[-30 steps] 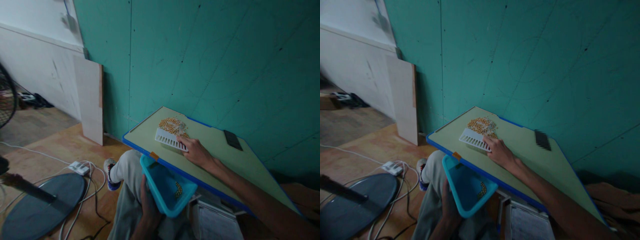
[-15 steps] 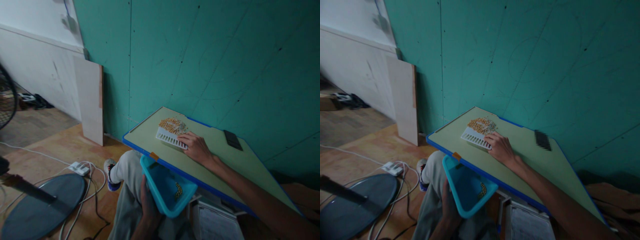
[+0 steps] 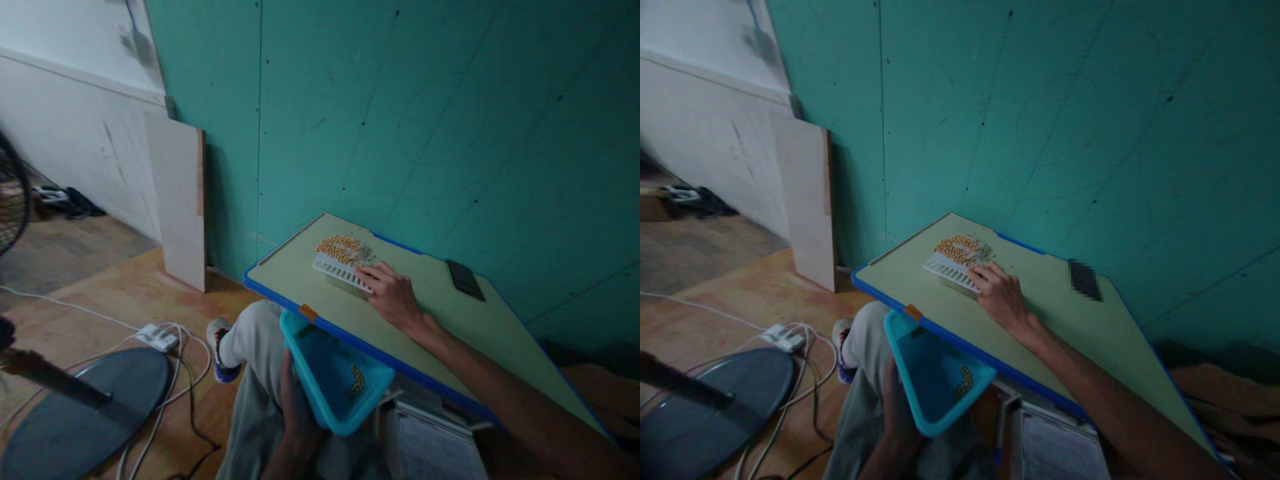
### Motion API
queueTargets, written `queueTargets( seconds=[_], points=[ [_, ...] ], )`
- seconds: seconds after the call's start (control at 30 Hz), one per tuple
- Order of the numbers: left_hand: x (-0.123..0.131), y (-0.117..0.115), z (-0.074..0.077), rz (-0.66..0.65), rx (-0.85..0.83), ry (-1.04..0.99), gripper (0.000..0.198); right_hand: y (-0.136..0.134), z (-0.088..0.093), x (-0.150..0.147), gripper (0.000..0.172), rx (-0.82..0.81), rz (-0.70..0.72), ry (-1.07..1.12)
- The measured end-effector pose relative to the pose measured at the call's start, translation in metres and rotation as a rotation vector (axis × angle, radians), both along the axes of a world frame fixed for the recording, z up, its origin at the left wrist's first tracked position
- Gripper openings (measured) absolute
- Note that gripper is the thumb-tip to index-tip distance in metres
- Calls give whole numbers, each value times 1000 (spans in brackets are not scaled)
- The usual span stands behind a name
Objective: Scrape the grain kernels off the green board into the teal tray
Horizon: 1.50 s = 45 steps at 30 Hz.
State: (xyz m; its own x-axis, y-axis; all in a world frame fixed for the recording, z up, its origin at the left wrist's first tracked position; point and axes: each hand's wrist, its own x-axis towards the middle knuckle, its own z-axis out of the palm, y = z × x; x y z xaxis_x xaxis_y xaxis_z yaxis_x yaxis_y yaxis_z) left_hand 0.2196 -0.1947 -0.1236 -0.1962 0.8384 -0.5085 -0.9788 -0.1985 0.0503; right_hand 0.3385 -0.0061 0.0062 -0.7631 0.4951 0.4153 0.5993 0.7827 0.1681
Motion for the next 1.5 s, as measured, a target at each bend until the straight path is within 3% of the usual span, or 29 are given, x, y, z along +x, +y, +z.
queueTargets(
  seconds=[0.17,0.43,0.67,0.87,1.07,1.23,1.5],
  points=[
    [-1,2,-1,35,-83,44,36,1,-3,2,49,34,13,35],
    [-6,0,21,26,-176,-13,40,3,-7,5,49,89,58,97],
    [-4,-2,15,24,-149,39,27,4,-10,5,49,100,69,149],
    [-6,-1,22,9,-164,19,38,3,-10,4,47,107,83,183],
    [-4,-3,10,11,-59,8,30,2,-7,4,44,105,82,163],
    [-7,-3,4,-30,-66,-15,42,2,-7,4,42,122,97,178],
    [-3,-3,10,2,-91,31,39,3,-8,3,37,87,138,260]
  ],
)
